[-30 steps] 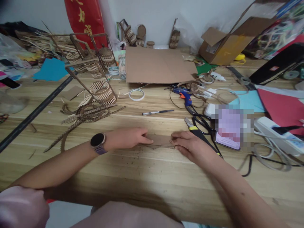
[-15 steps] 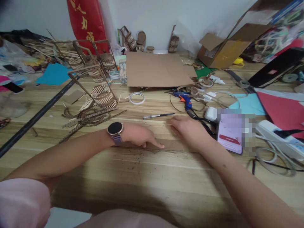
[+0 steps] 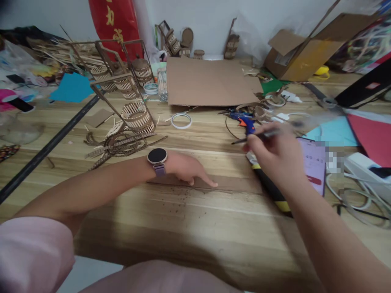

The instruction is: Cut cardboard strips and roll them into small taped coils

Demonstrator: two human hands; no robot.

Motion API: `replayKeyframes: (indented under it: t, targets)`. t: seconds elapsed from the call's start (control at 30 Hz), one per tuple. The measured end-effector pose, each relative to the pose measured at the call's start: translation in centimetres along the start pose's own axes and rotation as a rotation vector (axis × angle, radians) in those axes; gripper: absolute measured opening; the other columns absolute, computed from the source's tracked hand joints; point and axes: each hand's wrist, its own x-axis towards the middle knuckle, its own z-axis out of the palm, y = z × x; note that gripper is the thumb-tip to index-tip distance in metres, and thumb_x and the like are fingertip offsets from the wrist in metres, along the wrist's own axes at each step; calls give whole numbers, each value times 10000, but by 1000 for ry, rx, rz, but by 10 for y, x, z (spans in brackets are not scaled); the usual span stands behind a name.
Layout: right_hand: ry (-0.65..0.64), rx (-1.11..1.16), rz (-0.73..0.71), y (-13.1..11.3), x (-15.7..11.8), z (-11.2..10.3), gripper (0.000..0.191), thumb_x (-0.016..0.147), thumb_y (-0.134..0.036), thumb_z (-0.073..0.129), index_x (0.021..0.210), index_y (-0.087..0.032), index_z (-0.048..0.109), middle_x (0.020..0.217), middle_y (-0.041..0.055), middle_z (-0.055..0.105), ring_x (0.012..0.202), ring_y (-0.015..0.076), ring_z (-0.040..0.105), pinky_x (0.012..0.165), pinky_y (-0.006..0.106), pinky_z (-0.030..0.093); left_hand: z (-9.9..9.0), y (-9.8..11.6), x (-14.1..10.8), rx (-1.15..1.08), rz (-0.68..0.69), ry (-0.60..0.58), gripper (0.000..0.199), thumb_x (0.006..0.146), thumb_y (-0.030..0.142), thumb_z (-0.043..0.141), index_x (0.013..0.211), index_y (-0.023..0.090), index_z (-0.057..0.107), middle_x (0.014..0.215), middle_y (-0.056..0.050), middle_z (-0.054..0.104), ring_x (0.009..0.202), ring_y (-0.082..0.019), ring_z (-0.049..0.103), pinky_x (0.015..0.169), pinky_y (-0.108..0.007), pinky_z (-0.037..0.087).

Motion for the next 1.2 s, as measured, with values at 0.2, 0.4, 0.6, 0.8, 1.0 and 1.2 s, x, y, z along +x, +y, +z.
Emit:
replayKeyframes:
  t: [0.2, 0.4, 0.6, 0.8, 1.0, 1.2]
  targets:
    - [-141, 318, 125, -35, -91, 9, 125, 853, -411, 639, 828, -289, 622, 711, 25, 728, 625, 216, 706, 509, 315, 549, -5, -5, 1, -31, 25, -52, 713, 840, 91, 592, 1423, 463, 418, 505, 82, 512, 446, -112, 511, 527, -202, 436]
    - [-253, 260, 138, -45, -105, 42, 107, 870, -313, 586, 869, -258, 678, 806, 20, 763, 725, 206, 724, 622, 301, 589, -5, -3, 0, 6, 23, -36, 661, 839, 114, 598, 1424, 388, 459, 634, 47, 624, 504, -120, 554, 562, -224, 469]
    - [-207, 191, 27, -51, -104, 51, 86, 851, -293, 599, 851, -259, 679, 797, 5, 766, 728, 196, 732, 642, 285, 585, -7, -1, -1, -2, 47, -55, 634, 833, 112, 591, 1397, 384, 493, 637, 58, 595, 529, -113, 555, 575, -216, 473]
    - [-183, 124, -68, -52, -107, 55, 75, 850, -258, 603, 863, -247, 676, 791, 12, 760, 711, 188, 728, 652, 290, 582, -8, 0, -3, 1, 53, -36, 629, 827, 108, 610, 1400, 344, 504, 658, 46, 622, 509, -115, 549, 576, -232, 477]
    - [-170, 114, -79, -47, -110, 59, 88, 859, -288, 602, 868, -246, 678, 812, 26, 763, 742, 202, 729, 700, 321, 588, -8, 0, -2, 10, 58, -53, 648, 836, 106, 601, 1420, 357, 474, 686, 34, 659, 542, -127, 571, 602, -244, 491]
    - [-191, 114, -49, -42, -110, 56, 100, 859, -302, 600, 864, -254, 687, 822, 30, 769, 757, 214, 735, 703, 328, 594, -7, -1, -1, 3, 26, -64, 652, 853, 116, 582, 1439, 366, 443, 761, 16, 688, 544, -119, 584, 598, -234, 502]
